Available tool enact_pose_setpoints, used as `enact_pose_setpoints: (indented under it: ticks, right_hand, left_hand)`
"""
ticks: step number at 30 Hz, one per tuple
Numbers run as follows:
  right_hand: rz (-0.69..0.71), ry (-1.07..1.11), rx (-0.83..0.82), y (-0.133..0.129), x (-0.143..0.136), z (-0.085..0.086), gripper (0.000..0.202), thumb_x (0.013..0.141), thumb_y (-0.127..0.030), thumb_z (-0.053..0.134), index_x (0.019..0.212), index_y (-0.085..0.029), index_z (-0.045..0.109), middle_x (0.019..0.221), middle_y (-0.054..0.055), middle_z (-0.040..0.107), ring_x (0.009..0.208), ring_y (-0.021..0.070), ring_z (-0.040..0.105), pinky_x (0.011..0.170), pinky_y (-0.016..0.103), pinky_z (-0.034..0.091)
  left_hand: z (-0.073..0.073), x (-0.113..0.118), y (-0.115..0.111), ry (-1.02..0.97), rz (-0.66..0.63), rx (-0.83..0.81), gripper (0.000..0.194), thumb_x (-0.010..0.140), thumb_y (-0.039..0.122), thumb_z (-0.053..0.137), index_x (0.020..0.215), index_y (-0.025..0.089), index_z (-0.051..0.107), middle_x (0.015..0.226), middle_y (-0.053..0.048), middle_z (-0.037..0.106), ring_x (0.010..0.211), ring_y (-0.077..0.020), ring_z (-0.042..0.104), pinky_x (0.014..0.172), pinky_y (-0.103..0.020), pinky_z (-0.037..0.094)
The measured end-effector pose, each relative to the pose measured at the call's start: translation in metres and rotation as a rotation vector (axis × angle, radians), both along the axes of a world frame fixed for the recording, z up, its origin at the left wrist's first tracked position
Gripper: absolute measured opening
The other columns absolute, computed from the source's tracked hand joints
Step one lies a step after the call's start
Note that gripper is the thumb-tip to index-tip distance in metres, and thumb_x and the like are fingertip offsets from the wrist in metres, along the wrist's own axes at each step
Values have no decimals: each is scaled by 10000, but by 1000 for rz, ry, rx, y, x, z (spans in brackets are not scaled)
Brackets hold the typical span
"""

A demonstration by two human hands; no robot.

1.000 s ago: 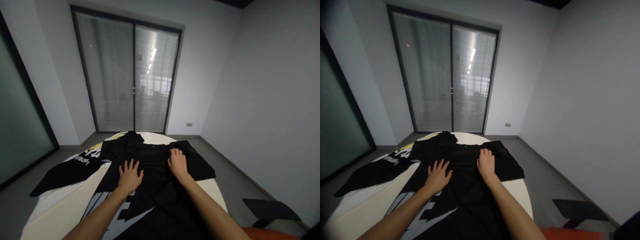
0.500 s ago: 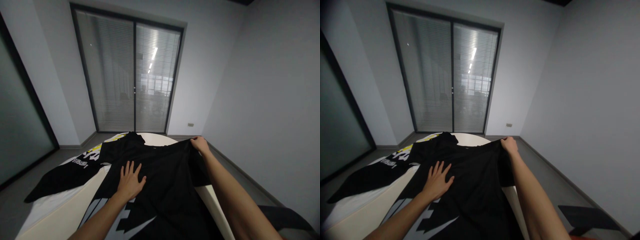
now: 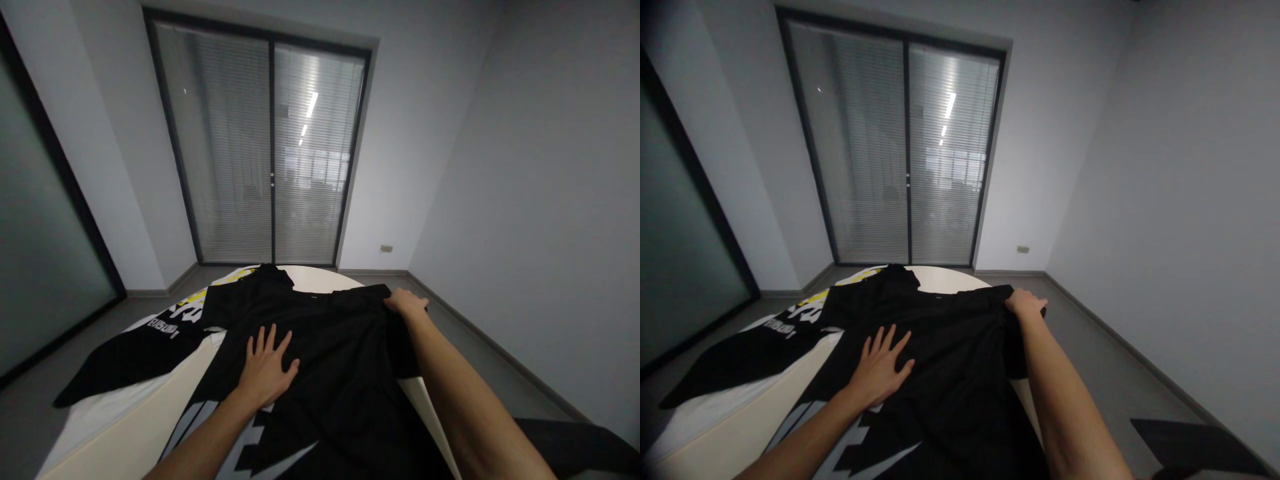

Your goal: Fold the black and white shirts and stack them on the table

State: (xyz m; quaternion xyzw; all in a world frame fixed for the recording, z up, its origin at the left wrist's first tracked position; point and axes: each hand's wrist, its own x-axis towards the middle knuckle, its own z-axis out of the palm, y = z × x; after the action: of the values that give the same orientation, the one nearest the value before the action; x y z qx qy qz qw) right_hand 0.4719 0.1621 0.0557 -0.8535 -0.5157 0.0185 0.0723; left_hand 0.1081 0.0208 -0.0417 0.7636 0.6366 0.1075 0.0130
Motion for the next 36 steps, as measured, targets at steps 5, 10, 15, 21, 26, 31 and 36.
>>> enact_pose_setpoints:
  ticks: [5,10,15,21,26,31,36]
  right_hand:
    - [37,-15,79,4,-7,0,396,979,-402,441,1232,-154,616,1182,203,672,1128,317,637,959,499,432]
    - [-15,-15,238,-2,-15,1,548,953,-542,409,1304,-140,534,1272,221,616,1219,363,562,990,544,401]
    - [-173,144,29,-9,-1,-5,833,807,-672,547,1369,-59,511,1356,293,549,1294,430,495,1040,586,365]
    - [-147,266,-21,-19,17,-15,743,839,-614,549,1323,-51,573,1362,279,557,1282,412,524,1040,526,406]
    - [-147,298,55,-26,17,-21,818,922,-649,312,1409,-5,446,1330,316,559,1268,403,541,1011,516,438]
    - [-119,299,88,-38,15,-29,778,830,-532,590,1423,-62,407,1271,267,612,1247,368,565,990,457,463]
    - [-146,265,175,-51,7,-34,669,894,-514,544,1411,-115,398,1270,238,614,1216,347,588,967,446,471]
  left_hand:
    - [-2,1,2,2,33,6,670,916,583,441,1522,300,396,1616,-106,299,1482,-434,192,1151,-636,157]
    - [0,2,3,8,61,21,658,932,572,427,1514,266,417,1609,-126,308,1488,-409,196,1170,-596,156]
    - [1,2,2,-10,20,36,669,927,545,457,1527,256,392,1616,-134,287,1501,-380,174,1183,-578,154]
    - [-1,0,1,-58,-209,-9,656,927,541,496,1537,359,339,1637,-71,248,1501,-350,194,1193,-547,185]
    - [2,-1,-2,-43,-251,-76,653,918,616,489,1518,384,372,1647,-58,213,1503,-398,118,1190,-593,143]
    - [5,-1,-6,-26,-288,-102,658,924,636,468,1526,399,344,1653,-47,183,1505,-401,86,1184,-619,129]
    - [8,2,-9,-18,-276,-110,656,930,633,458,1529,390,342,1650,-54,186,1504,-396,91,1188,-610,130]
